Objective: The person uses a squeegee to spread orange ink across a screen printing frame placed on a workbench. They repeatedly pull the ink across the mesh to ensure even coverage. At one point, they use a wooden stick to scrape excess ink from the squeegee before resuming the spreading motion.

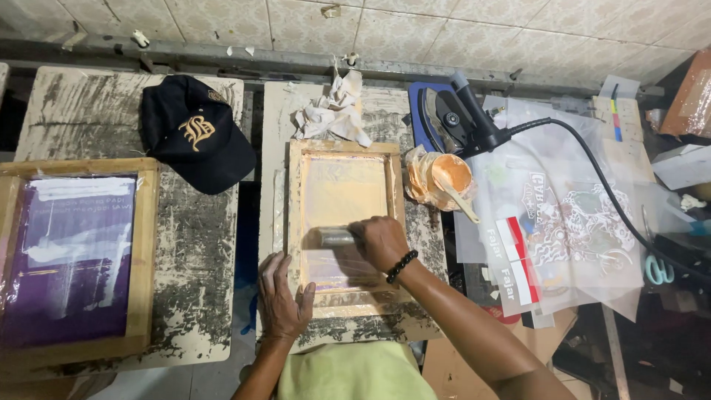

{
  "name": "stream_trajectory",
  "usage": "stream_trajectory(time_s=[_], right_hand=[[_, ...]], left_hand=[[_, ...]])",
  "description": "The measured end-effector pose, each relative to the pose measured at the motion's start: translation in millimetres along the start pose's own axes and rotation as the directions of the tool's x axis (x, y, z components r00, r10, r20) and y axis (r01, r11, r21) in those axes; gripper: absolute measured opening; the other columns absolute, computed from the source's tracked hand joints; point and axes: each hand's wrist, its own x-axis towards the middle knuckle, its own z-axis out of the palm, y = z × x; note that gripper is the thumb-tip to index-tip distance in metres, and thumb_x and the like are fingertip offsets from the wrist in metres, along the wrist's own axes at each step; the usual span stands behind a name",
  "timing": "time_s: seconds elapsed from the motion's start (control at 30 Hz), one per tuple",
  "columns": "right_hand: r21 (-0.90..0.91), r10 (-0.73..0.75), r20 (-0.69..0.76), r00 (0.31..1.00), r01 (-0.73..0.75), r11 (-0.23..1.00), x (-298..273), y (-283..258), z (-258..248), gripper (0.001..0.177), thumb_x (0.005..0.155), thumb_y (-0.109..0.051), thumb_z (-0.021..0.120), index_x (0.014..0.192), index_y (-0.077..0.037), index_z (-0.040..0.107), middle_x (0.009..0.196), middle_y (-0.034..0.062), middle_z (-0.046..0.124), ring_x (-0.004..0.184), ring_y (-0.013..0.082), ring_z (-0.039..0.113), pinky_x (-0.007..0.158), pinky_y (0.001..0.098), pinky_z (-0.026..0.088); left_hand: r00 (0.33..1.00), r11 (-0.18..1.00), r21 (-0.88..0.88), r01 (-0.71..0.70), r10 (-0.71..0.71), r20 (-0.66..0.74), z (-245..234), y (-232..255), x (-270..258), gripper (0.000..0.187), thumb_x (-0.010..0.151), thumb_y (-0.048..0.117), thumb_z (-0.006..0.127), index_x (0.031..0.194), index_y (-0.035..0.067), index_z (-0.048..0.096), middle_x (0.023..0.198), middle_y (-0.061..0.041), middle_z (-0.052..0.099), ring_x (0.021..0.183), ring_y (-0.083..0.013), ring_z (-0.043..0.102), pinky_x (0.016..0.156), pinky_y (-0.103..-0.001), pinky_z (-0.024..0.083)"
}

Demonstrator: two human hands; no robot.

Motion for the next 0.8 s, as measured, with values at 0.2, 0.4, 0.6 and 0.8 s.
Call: stream_trajectory(time_s=[0.2, 0.4, 0.6, 0.8], right_hand=[[-0.011, 0.104, -0.107, 0.989, -0.105, 0.994, 89.3, 47.2, -9.0, 0.029, 0.097, 0.005, 0.054, 0.087, -0.013, 0.074, 0.051, -0.0012, 0.055, 0.044, 0.0141, 0.053, 0.040, 0.0235, 0.050], [-0.103, 0.033, -0.183, 0.983, -0.052, 0.993, 128.8, 84.7, 25.4, 0.020, 0.093, 0.002, 0.070, 0.079, -0.011, 0.075, 0.050, 0.0005, 0.055, 0.046, 0.0150, 0.049, 0.044, 0.0254, 0.047], [-0.006, 0.074, 0.018, 0.997, -0.074, 0.997, 72.2, 38.7, 0.7, 0.011, 0.097, -0.005, 0.071, 0.104, -0.008, 0.078, 0.066, 0.0096, 0.074, 0.051, 0.0202, 0.067, 0.044, 0.0265, 0.059], [-0.019, 0.042, 0.160, 0.986, -0.039, 0.999, 15.0, 13.8, -8.6, 0.013, 0.097, -0.005, 0.067, 0.089, -0.014, 0.072, 0.058, -0.0002, 0.060, 0.049, 0.0151, 0.056, 0.045, 0.0272, 0.052]], left_hand=[[0.999, 0.998, 0.049, -0.038, 0.039, -0.030, 2.2, 1.5, 4.8, 0.068, 0.098, 0.052, 0.049, 0.143, 0.001, 0.051, 0.143, -0.019, 0.049, 0.136, -0.0364, 0.048, 0.113, -0.052, 0.043], [1.000, 1.000, 0.009, -0.013, 0.013, -0.012, 3.4, -2.4, 1.0, 0.067, 0.098, 0.050, 0.051, 0.145, 0.002, 0.050, 0.145, -0.019, 0.048, 0.139, -0.0379, 0.047, 0.113, -0.053, 0.042], [0.999, 0.999, 0.026, -0.022, 0.023, -0.034, 5.9, -4.8, 5.6, 0.062, 0.101, 0.046, 0.048, 0.144, 0.002, 0.050, 0.144, -0.018, 0.049, 0.138, -0.0370, 0.048, 0.113, -0.052, 0.043], [0.999, 0.999, 0.019, -0.035, 0.035, -0.021, -1.0, 0.4, 0.1, 0.061, 0.101, 0.044, 0.049, 0.144, 0.001, 0.050, 0.144, -0.019, 0.048, 0.138, -0.0376, 0.047, 0.114, -0.052, 0.042]])
